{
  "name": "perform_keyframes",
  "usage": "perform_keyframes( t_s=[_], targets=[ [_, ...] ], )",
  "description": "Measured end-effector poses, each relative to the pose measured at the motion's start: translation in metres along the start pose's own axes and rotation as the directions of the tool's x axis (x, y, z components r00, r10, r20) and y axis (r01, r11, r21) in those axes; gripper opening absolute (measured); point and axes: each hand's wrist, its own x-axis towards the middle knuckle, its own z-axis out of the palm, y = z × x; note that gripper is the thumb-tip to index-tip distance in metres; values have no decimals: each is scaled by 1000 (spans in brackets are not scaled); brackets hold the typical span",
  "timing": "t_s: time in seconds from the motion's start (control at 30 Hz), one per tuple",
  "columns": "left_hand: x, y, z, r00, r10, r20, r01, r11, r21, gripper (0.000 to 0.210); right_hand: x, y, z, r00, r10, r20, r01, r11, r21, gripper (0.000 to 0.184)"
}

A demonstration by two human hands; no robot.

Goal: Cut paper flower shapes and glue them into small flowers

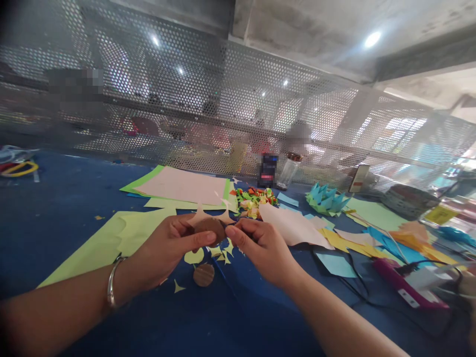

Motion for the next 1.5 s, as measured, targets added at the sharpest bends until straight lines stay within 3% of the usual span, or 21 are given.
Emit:
perform_keyframes(
  t_s=[0.27,0.5,0.77,1.5],
  targets=[
    [3,-1,-5,998,-45,47,44,999,20,24,2,-5,-2,999,-35,-7,34,994,-104,48],
    [6,1,-8,994,-26,104,22,999,45,11,3,-4,-1,999,-45,-5,44,996,-79,46],
    [7,4,-11,990,-24,136,16,998,61,10,3,-4,-2,999,-45,-2,44,997,-67,45],
    [10,4,-16,974,-149,170,153,988,-9,10,4,2,-3,998,-40,45,47,985,-169,46]
  ],
)
